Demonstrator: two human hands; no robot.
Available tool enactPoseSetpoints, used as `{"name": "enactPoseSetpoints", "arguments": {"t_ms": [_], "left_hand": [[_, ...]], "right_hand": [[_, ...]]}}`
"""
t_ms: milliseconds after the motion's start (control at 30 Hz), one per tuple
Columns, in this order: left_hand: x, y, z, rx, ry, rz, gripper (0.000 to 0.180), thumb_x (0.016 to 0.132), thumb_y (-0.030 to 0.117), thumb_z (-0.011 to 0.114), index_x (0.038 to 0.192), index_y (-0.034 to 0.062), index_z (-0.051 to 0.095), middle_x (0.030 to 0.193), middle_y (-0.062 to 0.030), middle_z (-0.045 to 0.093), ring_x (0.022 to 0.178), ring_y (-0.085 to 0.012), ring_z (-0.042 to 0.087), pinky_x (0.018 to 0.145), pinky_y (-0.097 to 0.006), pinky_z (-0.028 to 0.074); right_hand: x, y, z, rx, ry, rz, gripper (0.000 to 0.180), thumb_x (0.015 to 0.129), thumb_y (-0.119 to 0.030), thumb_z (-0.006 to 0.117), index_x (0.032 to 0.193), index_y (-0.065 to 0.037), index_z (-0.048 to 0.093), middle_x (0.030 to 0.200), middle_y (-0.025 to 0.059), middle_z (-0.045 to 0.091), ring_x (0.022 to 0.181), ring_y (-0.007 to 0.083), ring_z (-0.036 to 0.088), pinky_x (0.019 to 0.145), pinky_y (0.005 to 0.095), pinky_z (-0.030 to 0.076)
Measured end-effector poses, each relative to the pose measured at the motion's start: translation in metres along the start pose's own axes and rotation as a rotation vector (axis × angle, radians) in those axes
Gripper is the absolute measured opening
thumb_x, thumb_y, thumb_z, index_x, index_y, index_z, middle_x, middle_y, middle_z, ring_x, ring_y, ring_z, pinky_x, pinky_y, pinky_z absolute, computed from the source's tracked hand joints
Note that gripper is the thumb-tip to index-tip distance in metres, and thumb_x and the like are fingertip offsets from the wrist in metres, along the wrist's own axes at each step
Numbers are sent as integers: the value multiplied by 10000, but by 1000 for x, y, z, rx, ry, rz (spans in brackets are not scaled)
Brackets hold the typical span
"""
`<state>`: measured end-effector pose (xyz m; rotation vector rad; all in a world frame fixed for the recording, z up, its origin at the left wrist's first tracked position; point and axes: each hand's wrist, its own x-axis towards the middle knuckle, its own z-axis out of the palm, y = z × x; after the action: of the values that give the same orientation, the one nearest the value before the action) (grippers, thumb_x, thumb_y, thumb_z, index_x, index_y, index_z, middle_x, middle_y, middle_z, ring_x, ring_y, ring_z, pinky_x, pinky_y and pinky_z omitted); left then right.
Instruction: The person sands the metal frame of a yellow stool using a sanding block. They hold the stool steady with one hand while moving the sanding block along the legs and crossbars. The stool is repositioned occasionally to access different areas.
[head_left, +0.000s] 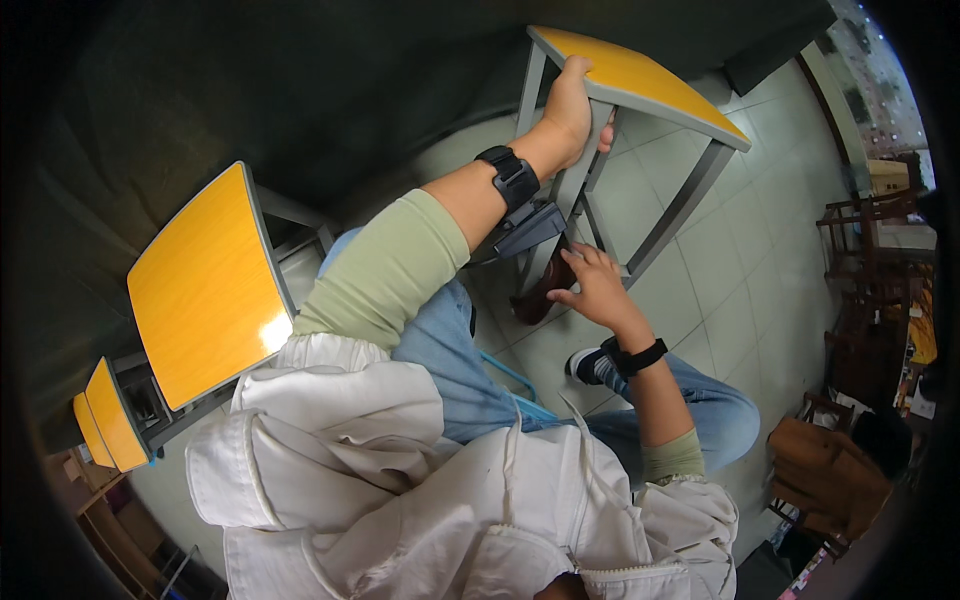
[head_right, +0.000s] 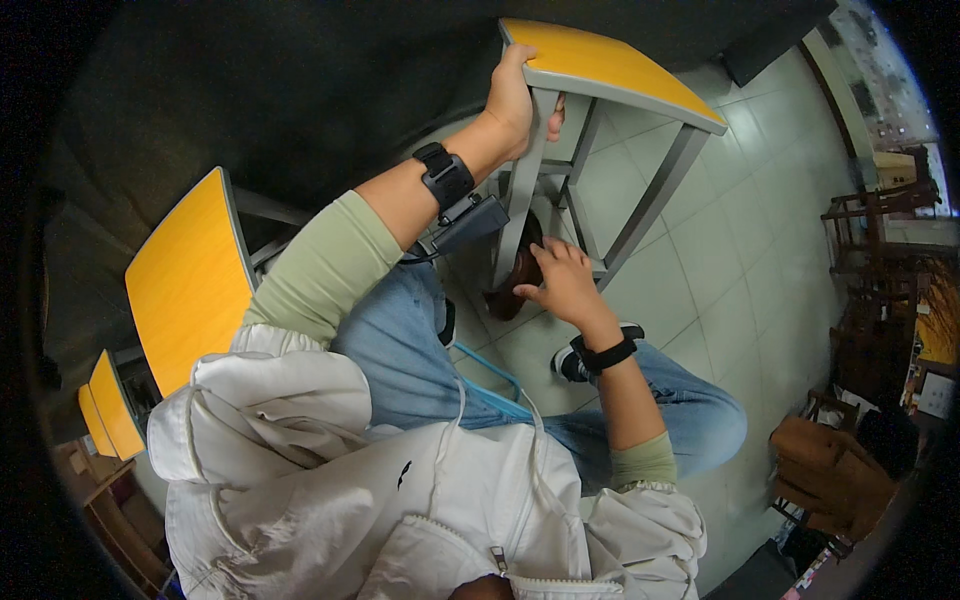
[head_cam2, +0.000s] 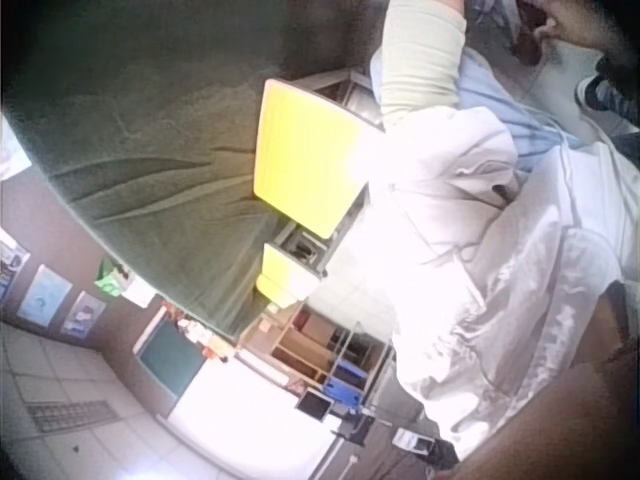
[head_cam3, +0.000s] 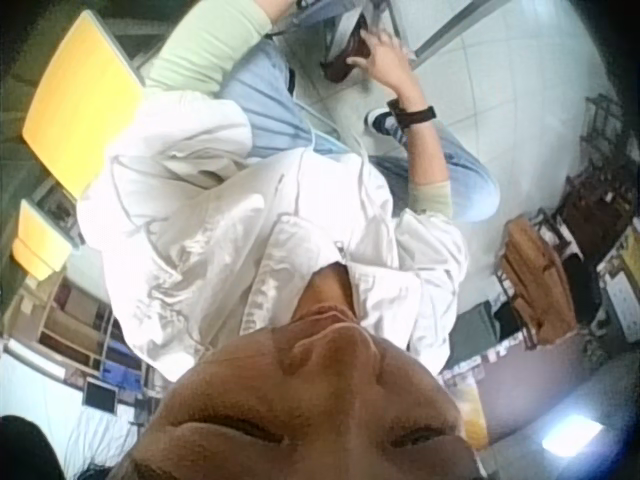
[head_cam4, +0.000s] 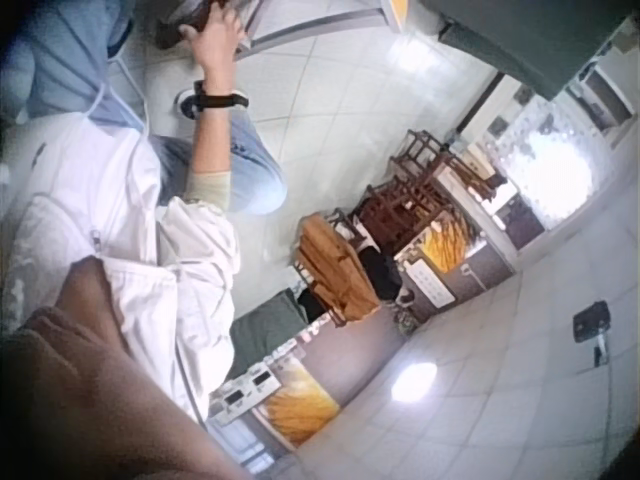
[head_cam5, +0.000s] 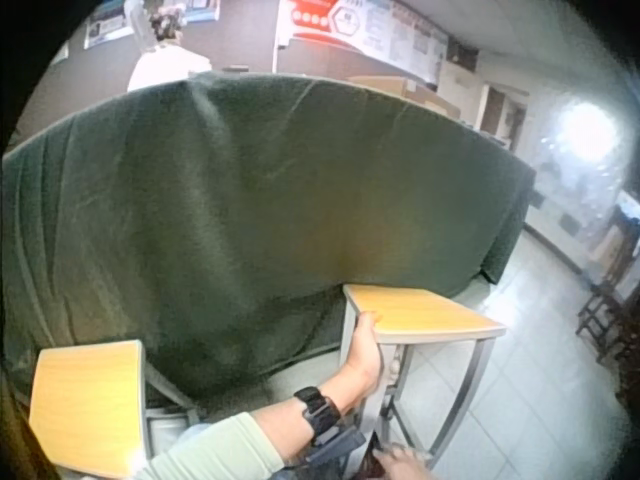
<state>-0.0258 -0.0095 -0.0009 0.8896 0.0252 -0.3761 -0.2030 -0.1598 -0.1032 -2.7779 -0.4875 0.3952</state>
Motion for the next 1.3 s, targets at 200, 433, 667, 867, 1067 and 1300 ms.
{"name": "enactPoseSetpoints", "arguments": {"t_ms": [200, 433, 667, 867, 1067, 1300], "left_hand": [[2, 0, -1, -5, -13, -41, 522, 888, 505, 314, 852, 25, 514, 604, -105, 497, 403, -202, 453, 396, -351, 399], [-2, 5, -1, 40, -43, -14, 530, 878, 508, 317, 834, 21, 522, 574, -97, 484, 403, -205, 438, 410, -352, 387], [-4, 6, -3, 101, -92, -85, 488, 868, 492, 336, 893, 38, 513, 590, -103, 488, 402, -211, 438, 391, -362, 383], [-3, 6, -7, 103, -90, -121, 488, 857, 491, 339, 900, 38, 516, 592, -102, 491, 419, -210, 449, 395, -361, 390], [-3, 4, -9, 124, -124, -71, 494, 856, 493, 344, 895, 33, 518, 587, -109, 493, 420, -212, 458, 397, -353, 399], [1, 4, -7, 77, -87, -98, 501, 854, 496, 351, 883, 26, 519, 586, -112, 490, 403, -222, 444, 393, -365, 390]], "right_hand": [[18, 4, 15, -20, -131, 38, 583, 683, -299, 812, 1142, -52, 551, 1151, 132, 608, 1141, 324, 534, 1033, 479, 335], [47, 2, 31, 151, -210, -66, 455, 676, -267, 811, 995, -47, 573, 1007, 156, 639, 948, 381, 602, 821, 440, 486], [64, 7, 34, 371, -456, 104, 458, 678, -328, 798, 993, -56, 607, 968, 159, 667, 977, 368, 608, 833, 421, 486], [41, 26, 15, -175, -326, -21, 379, 681, -314, 771, 977, -106, 658, 915, 119, 698, 1032, 287, 611, 887, 397, 414], [9, 44, 10, -625, -82, -92, 189, 687, -207, 686, 834, -90, 662, 787, 34, 650, 947, 221, 556, 836, 342, 394], [-30, 33, 14, -913, 24, -191, 272, 809, -181, 542, 956, -19, 703, 933, 90, 648, 1026, 245, 515, 854, 312, 367]]}}
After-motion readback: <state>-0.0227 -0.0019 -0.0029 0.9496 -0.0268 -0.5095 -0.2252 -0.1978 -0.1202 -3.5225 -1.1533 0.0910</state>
